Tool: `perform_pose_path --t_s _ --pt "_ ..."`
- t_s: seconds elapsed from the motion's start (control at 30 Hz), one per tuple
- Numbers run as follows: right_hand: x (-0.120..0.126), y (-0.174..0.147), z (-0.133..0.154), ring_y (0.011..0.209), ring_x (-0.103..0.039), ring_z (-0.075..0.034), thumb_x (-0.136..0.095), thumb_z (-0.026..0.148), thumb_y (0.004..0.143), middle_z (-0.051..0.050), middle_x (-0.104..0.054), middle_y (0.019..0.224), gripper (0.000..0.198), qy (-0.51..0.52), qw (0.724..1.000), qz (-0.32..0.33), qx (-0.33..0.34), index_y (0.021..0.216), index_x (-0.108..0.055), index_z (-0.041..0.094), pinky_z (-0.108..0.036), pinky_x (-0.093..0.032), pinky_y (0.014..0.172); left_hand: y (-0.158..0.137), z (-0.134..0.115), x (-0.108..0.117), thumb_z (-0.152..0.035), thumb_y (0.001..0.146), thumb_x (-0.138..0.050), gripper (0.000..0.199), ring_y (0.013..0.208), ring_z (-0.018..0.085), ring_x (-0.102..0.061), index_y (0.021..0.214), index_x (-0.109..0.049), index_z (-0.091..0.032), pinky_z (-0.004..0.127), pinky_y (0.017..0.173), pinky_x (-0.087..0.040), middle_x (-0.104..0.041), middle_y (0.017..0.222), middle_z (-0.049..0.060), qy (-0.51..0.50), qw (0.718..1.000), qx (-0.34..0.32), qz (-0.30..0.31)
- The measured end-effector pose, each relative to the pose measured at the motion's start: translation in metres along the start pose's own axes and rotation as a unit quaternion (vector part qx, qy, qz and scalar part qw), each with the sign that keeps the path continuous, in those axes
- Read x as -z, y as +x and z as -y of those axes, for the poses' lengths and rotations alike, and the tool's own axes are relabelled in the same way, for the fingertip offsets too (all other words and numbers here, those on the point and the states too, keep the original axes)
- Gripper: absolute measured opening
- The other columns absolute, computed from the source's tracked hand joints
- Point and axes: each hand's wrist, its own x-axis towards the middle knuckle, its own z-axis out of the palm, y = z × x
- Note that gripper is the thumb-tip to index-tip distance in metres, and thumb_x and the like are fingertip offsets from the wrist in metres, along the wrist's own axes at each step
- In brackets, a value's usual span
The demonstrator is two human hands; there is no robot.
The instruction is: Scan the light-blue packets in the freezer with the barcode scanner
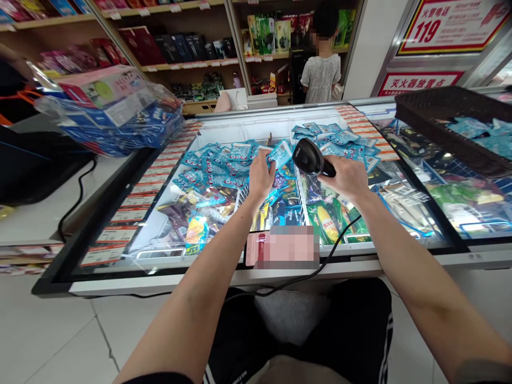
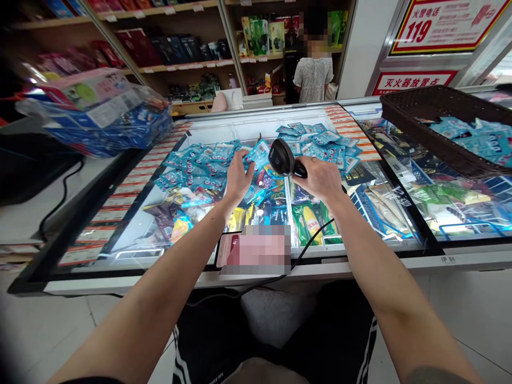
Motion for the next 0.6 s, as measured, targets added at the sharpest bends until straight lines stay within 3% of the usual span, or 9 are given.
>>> perform_pose_path --t_s 0.1,0.2,0.27,0.33,0.6 --pt "-0.002 0.002 -0.004 0.083 -0.063 -0.027 -0.053 0.050 0.082 -0.009 -0.071 0.093 0.043 -0.007 1.000 -0.002 -0.025 0.111 -0.065 0.021 -0.031 -0.036 0.064 -0.003 -0.011 0.008 -0.042 0.089 -0.046 0.046 0.131 0.030 -0.038 0.131 -0.042 -0.023 0.046 0.105 -0.032 -0.045 0.137 0.014 0.076 0.994 0.024 -0.069" --pt "-0.004 0.003 -0.009 0.078 -0.063 -0.026 -0.054 0.052 0.081 -0.009 -0.071 0.089 0.042 -0.016 0.999 0.004 -0.043 0.108 -0.066 0.021 -0.031 -0.036 0.062 -0.004 -0.017 0.010 -0.042 0.090 -0.044 0.044 0.137 0.028 -0.031 0.132 -0.046 -0.028 0.048 0.111 -0.023 -0.041 0.145 0.007 0.088 0.996 -0.032 0.002" --pt "-0.005 0.004 -0.010 0.076 -0.062 -0.026 -0.056 0.052 0.080 -0.008 -0.071 0.086 0.041 -0.023 0.998 0.015 -0.050 0.106 -0.066 0.022 -0.032 -0.036 0.062 -0.003 -0.017 0.007 -0.040 0.092 -0.040 0.037 0.136 0.025 -0.033 0.125 -0.055 -0.031 0.048 0.113 -0.017 -0.048 0.141 0.003 0.077 0.989 -0.087 0.088" --pt "-0.006 0.004 -0.012 0.075 -0.062 -0.026 -0.056 0.052 0.080 -0.008 -0.071 0.084 0.040 -0.025 0.998 0.025 -0.055 0.105 -0.067 0.022 -0.032 -0.037 0.062 -0.003 -0.015 0.002 -0.039 0.093 -0.037 0.035 0.134 0.024 -0.037 0.117 -0.061 -0.032 0.049 0.114 -0.014 -0.055 0.134 0.002 0.073 0.982 -0.108 0.135" --pt "-0.006 0.007 -0.019 0.077 -0.062 -0.026 -0.055 0.053 0.081 -0.008 -0.071 0.086 0.042 -0.024 0.997 0.016 -0.066 0.108 -0.066 0.023 -0.033 -0.039 0.064 0.005 -0.002 0.001 -0.039 0.092 -0.037 0.037 0.135 0.028 -0.035 0.113 -0.065 -0.027 0.054 0.112 -0.015 -0.056 0.133 0.007 0.085 0.988 -0.066 0.108"
